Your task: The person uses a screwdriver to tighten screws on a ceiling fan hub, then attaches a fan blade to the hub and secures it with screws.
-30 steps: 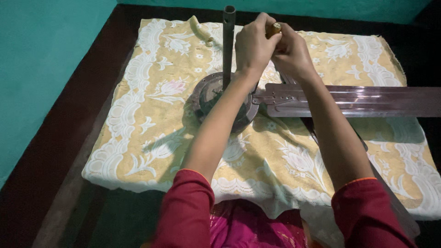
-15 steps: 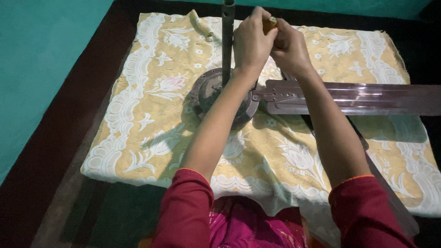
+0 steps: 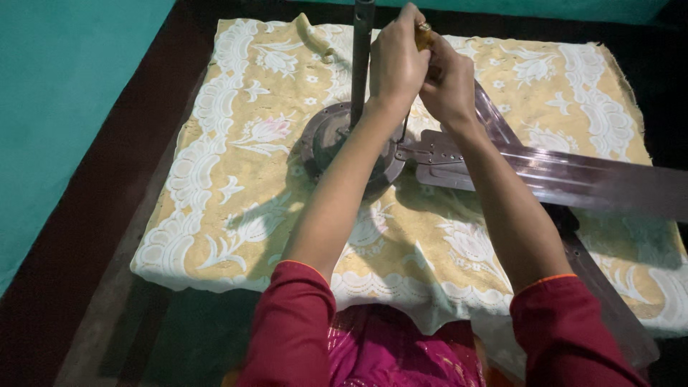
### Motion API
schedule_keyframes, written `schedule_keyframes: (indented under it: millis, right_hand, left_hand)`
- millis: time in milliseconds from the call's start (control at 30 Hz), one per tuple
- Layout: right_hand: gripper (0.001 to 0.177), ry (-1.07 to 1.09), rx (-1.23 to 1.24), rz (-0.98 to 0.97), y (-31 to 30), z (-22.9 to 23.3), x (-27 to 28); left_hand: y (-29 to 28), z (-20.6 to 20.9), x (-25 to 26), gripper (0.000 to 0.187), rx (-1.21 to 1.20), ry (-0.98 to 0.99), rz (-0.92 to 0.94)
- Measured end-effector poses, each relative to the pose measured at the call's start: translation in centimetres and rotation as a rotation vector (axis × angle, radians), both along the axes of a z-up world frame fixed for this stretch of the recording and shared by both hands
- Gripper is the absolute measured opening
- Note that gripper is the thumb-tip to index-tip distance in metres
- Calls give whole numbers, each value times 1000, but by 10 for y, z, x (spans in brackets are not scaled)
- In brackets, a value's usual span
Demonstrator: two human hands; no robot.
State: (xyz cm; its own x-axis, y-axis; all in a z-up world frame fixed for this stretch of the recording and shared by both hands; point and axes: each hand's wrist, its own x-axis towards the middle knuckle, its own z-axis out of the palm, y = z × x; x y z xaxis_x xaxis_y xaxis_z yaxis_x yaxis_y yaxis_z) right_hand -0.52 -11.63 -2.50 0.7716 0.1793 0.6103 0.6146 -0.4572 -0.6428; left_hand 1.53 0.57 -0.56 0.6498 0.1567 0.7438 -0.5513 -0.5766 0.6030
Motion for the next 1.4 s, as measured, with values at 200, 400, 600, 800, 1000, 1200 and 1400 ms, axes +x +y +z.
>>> schedule_keyframes:
  millis: [200,400,600,800,1000,1200,1400]
  right_hand:
    - [57,56,73,151,-4,18,-10]
    - [28,391,41,210,-16,40,-20]
    - [21,228,-101,115,3,24,-13]
    - [15,202,-30,149,-3,5,-1]
    - [40,208,148,368,-2,20,0]
    - [49,311,531,787,-2,46,-7]
    - [33,535,342,659,-25,56,3]
  left_hand:
    - [7,1,-8,50,18,157,-17]
    - [21,-13,-47,61,-17,-37,-204]
    - [37,-15,-38,72,23,-38,-356]
    - [40,1,-54,44,87,6,-197]
    - [65,4,-62,78,-197,-543,304]
    - [46,-38,-34,47,-450,-41,-122]
    - [65,-61,-13,63,-466,417,-279]
